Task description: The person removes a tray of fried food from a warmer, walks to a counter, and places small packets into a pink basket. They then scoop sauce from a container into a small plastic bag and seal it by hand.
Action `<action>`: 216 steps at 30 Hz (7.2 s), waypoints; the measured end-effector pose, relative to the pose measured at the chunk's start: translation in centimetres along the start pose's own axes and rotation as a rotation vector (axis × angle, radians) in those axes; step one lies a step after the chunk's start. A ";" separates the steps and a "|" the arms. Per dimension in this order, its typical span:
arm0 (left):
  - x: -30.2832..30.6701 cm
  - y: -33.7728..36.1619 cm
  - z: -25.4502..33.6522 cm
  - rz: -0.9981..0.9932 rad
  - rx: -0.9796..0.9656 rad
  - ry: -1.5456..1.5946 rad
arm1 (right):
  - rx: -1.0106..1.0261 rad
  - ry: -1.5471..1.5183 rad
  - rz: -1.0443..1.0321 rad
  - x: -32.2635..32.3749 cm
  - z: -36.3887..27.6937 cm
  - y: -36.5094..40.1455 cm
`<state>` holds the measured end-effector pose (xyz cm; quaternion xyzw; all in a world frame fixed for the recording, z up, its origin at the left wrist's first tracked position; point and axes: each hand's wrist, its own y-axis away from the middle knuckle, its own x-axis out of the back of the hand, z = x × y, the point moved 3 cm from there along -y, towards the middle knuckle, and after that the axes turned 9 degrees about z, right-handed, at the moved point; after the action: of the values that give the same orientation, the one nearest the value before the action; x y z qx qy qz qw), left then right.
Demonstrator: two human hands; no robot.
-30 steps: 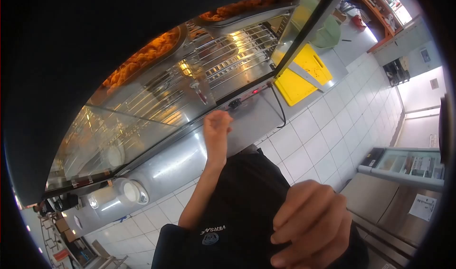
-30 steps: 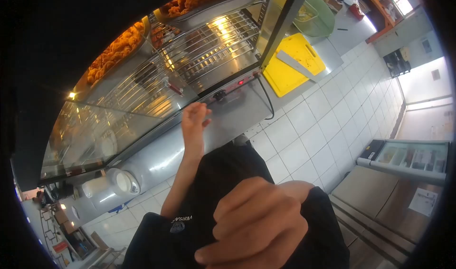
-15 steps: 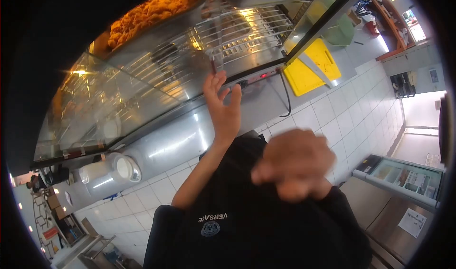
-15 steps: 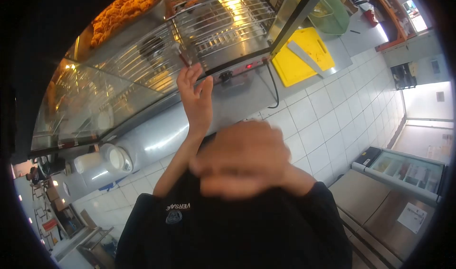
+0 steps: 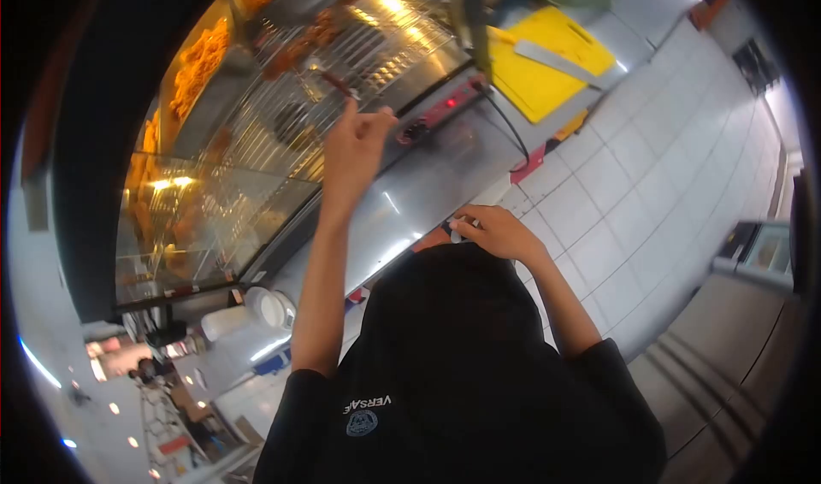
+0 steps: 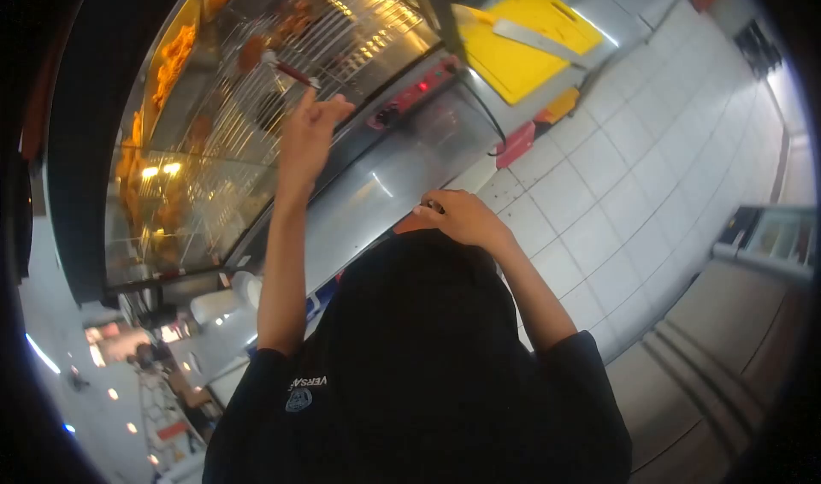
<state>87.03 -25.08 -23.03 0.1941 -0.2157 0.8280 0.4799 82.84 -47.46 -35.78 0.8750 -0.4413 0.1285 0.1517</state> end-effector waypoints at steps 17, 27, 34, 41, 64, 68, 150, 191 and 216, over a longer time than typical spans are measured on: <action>-15.9 -5.0 5.1 -0.338 0.192 0.457 | -0.968 -0.270 0.881 -5.3 33.5 42.3; -25.1 25.0 -20.3 -1.096 -0.417 -0.275 | -1.488 -0.730 0.906 -17.4 35.9 56.4; -8.6 39.6 -30.3 -0.923 0.449 -0.437 | -1.270 -0.518 0.498 -14.1 32.8 44.8; 3.9 39.4 -31.4 -0.126 0.647 0.050 | -0.820 -0.175 0.119 -3.6 39.7 31.6; 10.8 94.9 -44.9 0.938 1.499 0.522 | 0.309 0.533 -1.036 -58.2 -2.5 15.4; 9.4 89.2 -41.9 0.809 1.078 0.872 | 0.179 0.119 -0.555 -62.6 -14.2 10.5; 112.8 121.3 -103.7 0.597 1.786 0.219 | -0.079 0.268 -0.537 -212.9 -18.9 34.6; 120.7 122.8 -111.9 0.361 1.212 0.256 | 0.108 0.798 -1.228 -194.6 -32.8 41.3; 130.8 86.9 -95.0 0.585 0.315 -0.156 | -0.313 0.907 -0.055 -144.0 -12.4 52.4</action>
<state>-60.85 80.75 -47.79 0.2584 -0.1675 0.9364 0.1683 -44.00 33.27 -68.11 0.7087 -0.3214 0.4251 0.4623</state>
